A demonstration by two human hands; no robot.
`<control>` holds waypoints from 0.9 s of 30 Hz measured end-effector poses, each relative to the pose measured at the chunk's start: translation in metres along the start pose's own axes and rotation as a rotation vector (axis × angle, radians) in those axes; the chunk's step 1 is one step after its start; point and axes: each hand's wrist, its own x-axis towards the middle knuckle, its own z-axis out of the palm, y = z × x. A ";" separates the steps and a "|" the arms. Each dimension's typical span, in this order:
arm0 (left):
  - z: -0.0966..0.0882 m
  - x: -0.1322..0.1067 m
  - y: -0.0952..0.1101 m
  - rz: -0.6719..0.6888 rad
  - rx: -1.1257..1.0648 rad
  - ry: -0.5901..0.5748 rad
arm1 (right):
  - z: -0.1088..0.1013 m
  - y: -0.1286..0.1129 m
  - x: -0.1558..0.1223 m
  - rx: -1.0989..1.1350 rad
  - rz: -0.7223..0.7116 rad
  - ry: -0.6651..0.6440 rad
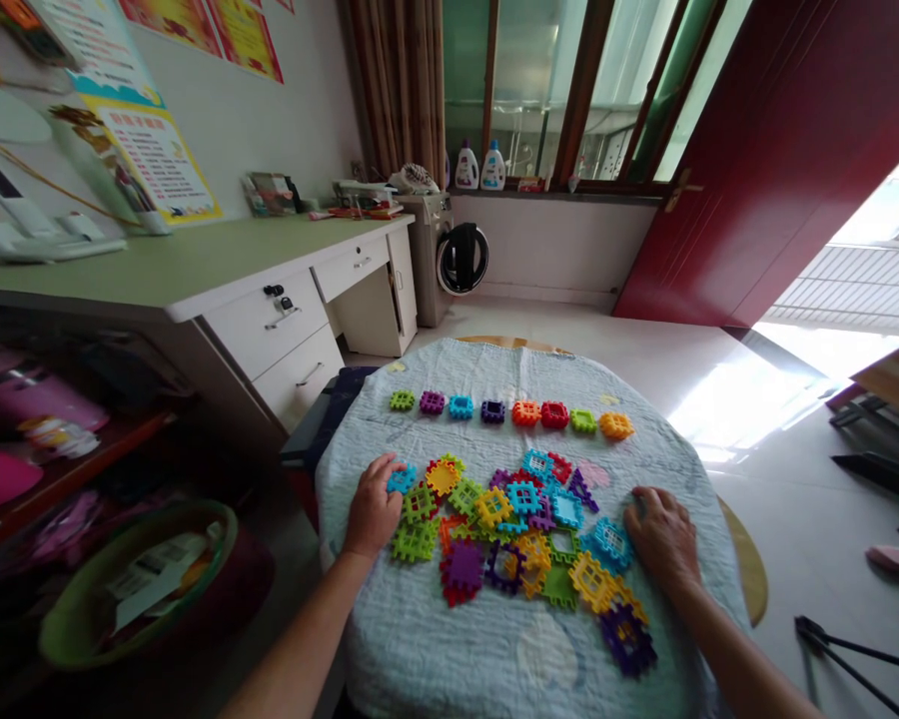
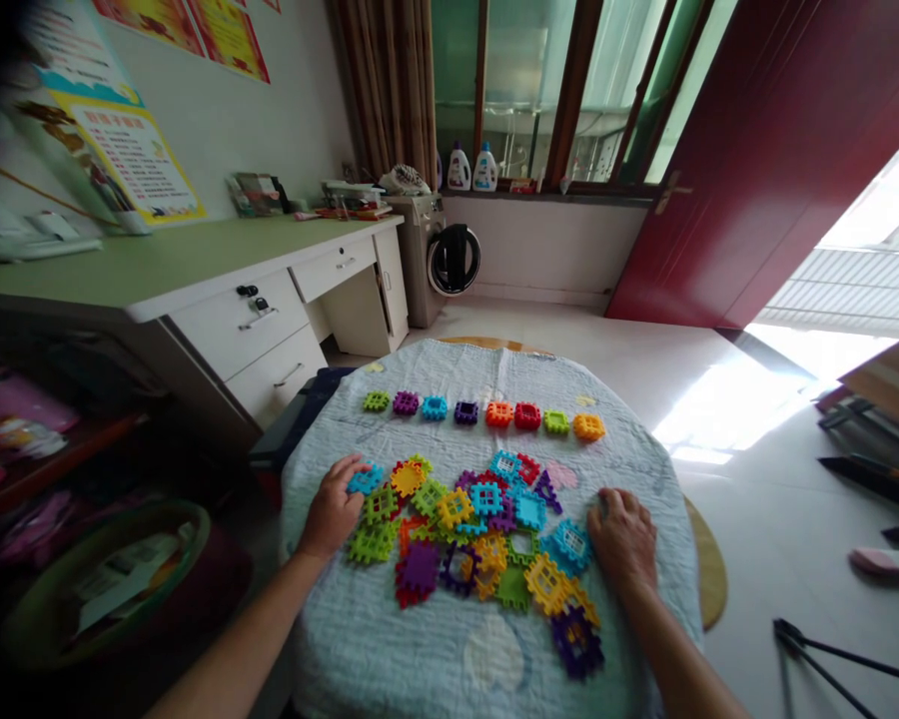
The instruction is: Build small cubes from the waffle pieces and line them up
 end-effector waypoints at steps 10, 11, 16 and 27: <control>-0.034 0.038 0.008 0.201 0.186 -0.625 | -0.003 -0.002 0.000 -0.007 0.004 -0.008; -0.037 0.041 0.009 0.222 0.212 -0.661 | -0.003 -0.002 0.000 -0.009 0.003 -0.009; -0.039 0.054 0.005 0.202 0.370 -0.619 | -0.003 -0.002 0.000 -0.007 -0.004 -0.002; -0.040 0.021 0.044 0.251 0.144 -0.443 | -0.001 0.000 0.000 -0.006 -0.009 0.004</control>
